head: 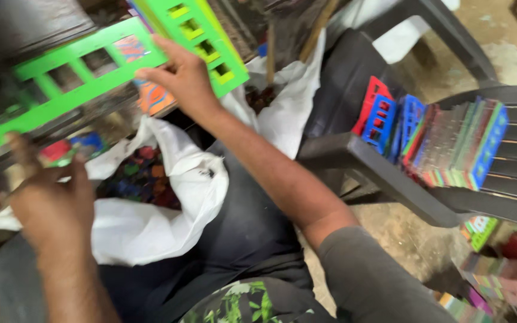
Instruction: The person operates a manual press machine to cut shapes from colored plastic sheets. They repeatedly place sheets under the press, activate the machine, and stack the cut pieces on a nearby chair.
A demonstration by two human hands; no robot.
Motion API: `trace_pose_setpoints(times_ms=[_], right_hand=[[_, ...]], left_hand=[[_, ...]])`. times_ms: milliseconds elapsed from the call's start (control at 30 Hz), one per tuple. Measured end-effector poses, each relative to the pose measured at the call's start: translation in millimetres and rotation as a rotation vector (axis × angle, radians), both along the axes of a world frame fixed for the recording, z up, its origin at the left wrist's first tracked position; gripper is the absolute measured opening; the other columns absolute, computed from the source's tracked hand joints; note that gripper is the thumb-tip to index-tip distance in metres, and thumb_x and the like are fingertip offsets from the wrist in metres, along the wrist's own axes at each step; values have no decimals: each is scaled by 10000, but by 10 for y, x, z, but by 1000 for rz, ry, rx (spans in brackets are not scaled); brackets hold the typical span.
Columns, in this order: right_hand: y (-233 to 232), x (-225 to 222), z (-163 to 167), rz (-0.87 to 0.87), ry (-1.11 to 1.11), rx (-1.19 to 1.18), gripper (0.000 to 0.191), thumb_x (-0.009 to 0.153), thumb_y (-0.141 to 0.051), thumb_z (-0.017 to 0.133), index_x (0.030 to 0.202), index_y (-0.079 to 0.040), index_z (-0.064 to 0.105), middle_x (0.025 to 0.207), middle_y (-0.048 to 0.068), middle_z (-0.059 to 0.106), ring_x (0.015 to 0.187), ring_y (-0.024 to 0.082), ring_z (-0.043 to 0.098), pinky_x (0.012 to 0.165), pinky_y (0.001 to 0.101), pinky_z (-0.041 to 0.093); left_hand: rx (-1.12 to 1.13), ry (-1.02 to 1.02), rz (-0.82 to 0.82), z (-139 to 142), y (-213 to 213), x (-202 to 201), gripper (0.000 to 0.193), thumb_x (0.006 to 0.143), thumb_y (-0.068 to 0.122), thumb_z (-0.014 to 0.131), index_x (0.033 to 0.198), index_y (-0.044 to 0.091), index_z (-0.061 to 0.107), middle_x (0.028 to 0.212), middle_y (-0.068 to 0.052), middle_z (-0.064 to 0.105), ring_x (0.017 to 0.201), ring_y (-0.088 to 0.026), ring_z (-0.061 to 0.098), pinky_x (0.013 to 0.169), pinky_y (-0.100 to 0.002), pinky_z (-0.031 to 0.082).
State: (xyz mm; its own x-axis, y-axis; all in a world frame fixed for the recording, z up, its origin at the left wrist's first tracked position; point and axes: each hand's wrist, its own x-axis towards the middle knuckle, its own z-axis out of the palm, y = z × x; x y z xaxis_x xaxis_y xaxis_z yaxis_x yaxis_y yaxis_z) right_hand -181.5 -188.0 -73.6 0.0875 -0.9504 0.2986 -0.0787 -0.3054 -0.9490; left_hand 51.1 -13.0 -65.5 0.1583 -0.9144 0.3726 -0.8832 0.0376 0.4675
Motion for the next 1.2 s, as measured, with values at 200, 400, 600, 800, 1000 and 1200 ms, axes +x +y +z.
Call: trace_pose_setpoints(times_ms=[200,400,600,800,1000,1200], right_hand=[[-79,-7,84,-3,376,-451,628,850,-54,880,1407,25,602,1346,174,691,1242,231,662,1044,399,543],[58,-15,310,138,508,-301,332,975,-151,780,1294,-95,708,1520,254,493,1378,387,579,1080,414,533],[55,-28,427,194,753,-537,364,1021,-72,793,1364,-37,677,1582,300,421,1461,477,449,1207,486,406],[61,-14,529,250,810,-519,369,1009,-55,781,1354,-19,656,1560,254,464,1458,447,466,1194,468,431],[81,43,633,287,835,-580,360,973,7,765,1301,36,621,1535,239,490,1462,443,470,1200,476,442],[81,61,681,322,846,-572,322,982,26,747,1271,40,605,1505,212,525,1451,431,487,1183,469,453]], left_hand=[[38,105,102,-89,-78,170,779,963,215,749,1571,-97,374,807,-195,739,710,-397,707,642,-487,537],[53,46,103,26,-87,96,870,968,241,726,1567,-126,214,712,-192,702,586,-382,668,530,-491,506],[34,104,94,76,-90,82,852,980,239,736,1547,-159,240,699,-178,704,577,-363,673,546,-474,522],[-22,157,66,97,-72,92,823,985,224,731,1532,-177,265,784,-128,758,622,-326,708,579,-431,548],[5,181,94,121,-71,117,772,1004,216,728,1553,-119,301,787,-98,766,621,-292,713,591,-414,553],[-22,240,75,75,-77,128,767,1008,208,728,1556,-113,296,820,-75,773,601,-258,703,598,-399,556]])
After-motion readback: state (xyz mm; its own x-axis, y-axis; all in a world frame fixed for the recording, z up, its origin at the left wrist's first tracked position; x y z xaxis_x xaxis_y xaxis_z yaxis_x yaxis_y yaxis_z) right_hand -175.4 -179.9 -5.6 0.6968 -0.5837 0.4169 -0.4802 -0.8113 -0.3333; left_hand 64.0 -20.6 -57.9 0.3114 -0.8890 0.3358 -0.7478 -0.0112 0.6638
